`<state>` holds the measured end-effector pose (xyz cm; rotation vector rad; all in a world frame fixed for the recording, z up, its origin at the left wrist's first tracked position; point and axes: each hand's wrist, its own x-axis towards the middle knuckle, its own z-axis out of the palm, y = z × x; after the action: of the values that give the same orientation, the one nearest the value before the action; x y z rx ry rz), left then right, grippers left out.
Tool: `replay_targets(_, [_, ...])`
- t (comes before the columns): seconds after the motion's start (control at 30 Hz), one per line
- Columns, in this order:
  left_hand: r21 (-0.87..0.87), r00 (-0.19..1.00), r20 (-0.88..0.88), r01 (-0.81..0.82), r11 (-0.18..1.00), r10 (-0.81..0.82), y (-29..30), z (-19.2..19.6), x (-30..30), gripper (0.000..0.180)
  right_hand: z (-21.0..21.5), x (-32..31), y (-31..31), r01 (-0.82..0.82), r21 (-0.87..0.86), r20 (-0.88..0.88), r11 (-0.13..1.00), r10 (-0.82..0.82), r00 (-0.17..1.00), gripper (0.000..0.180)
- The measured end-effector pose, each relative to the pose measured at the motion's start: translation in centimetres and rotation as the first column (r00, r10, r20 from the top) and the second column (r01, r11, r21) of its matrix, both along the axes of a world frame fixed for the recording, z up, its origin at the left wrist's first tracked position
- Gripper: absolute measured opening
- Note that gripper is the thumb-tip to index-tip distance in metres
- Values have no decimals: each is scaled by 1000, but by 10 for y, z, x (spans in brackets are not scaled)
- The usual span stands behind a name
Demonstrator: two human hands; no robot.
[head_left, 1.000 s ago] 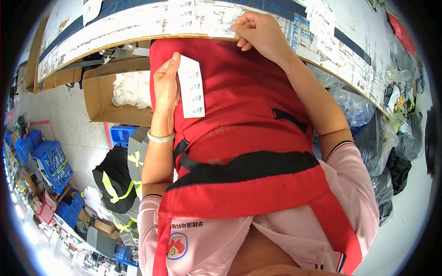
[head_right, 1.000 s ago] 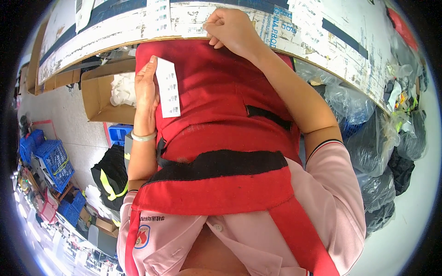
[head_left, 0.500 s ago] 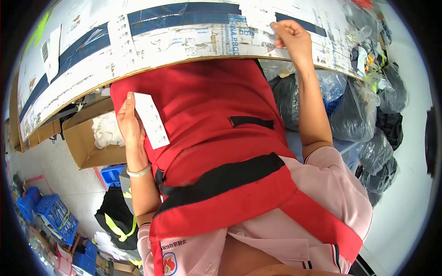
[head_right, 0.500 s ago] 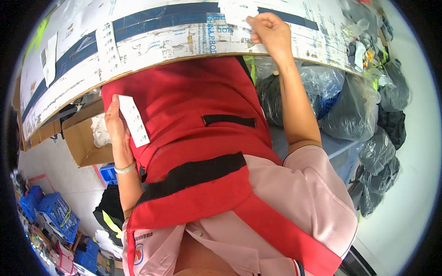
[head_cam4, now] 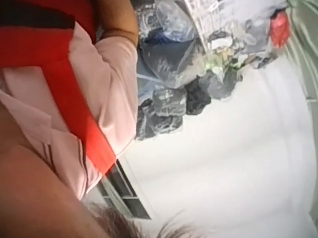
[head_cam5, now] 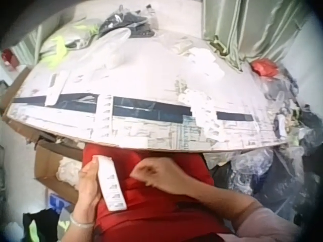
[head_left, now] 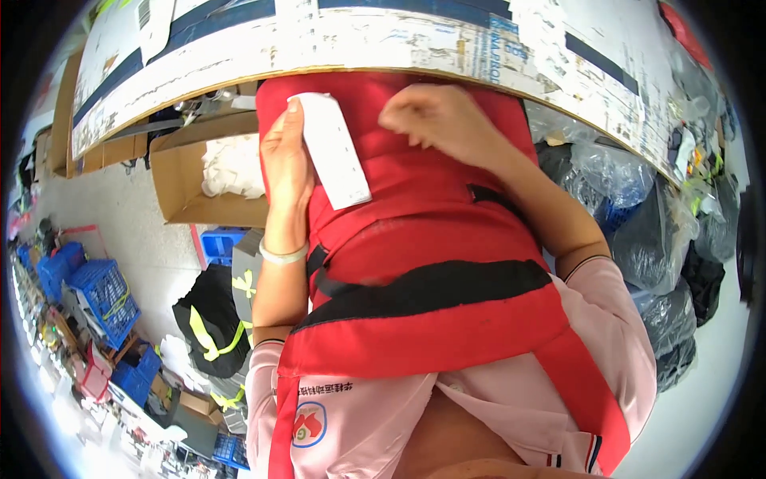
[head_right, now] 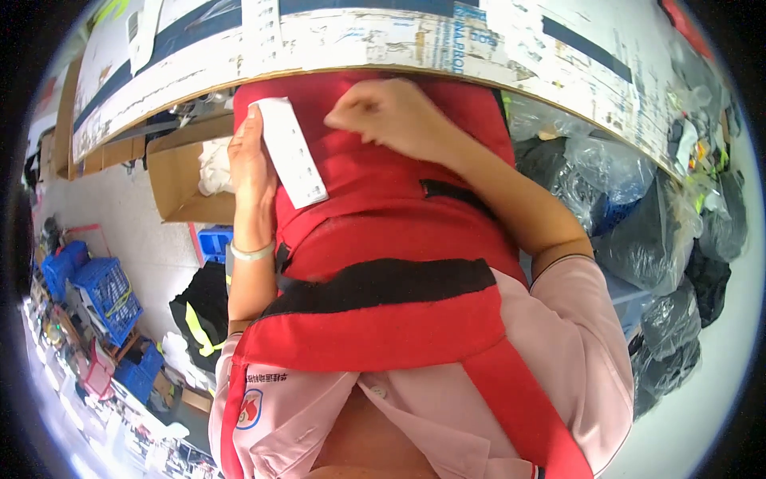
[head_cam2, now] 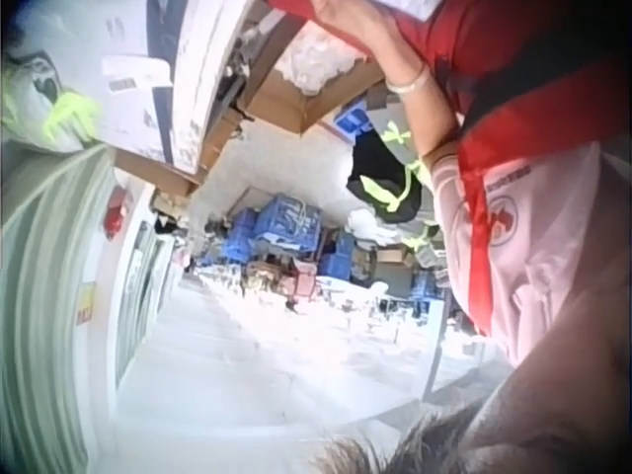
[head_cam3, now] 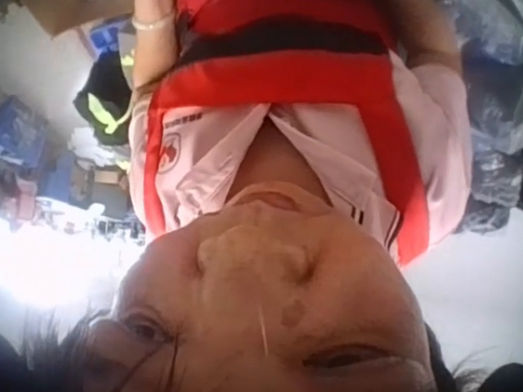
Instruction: Organizing and checking white garment labels/tags in an industrial workshop.
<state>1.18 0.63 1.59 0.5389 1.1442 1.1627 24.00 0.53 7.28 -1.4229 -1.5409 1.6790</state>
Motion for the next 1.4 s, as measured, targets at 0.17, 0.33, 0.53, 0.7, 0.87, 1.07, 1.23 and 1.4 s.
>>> replay_targets(0.17, [174, 993, -102, -43, 984, 61, -5, 4, 5, 28, -21, -40, 4, -148, -68, -205, 987, 132, 970, 22])
replay_targets(0.33, [346, 969, -241, 135, 929, -51, -8, 35, 4, 36, -23, -37, 4, -140, -88, -192, 986, 121, 974, 20])
replay_targets(0.53, [75, 825, -251, 538, 840, -506, -3, 21, -23, 32, -24, -42, 2, -47, -50, -222, 998, 35, 974, 16])
replay_targets(0.7, [-48, 722, -343, 626, 778, -602, 1, 32, -11, 27, -28, -36, 5, 8, 197, -112, 980, 15, 994, 13])
replay_targets(0.87, [-23, 736, -320, 623, 782, -597, 0, 15, -8, 23, -26, -34, 9, -109, 384, 92, 917, 79, 993, 10])
replay_targets(1.07, [9, 787, -165, 604, 797, -595, 1, 2, -10, 33, -26, -27, 19, 68, 432, 80, 899, -113, 990, 10])
replay_targets(1.23, [-57, 885, -122, 446, 893, -450, 1, -7, -13, 45, -23, 12, 56, 180, 194, 11, 964, -186, 982, 15])
replay_targets(1.4, [-52, 879, -152, 451, 891, -453, 3, -11, -10, 42, -18, 23, 75, 161, 84, 125, 983, -171, 977, 17])
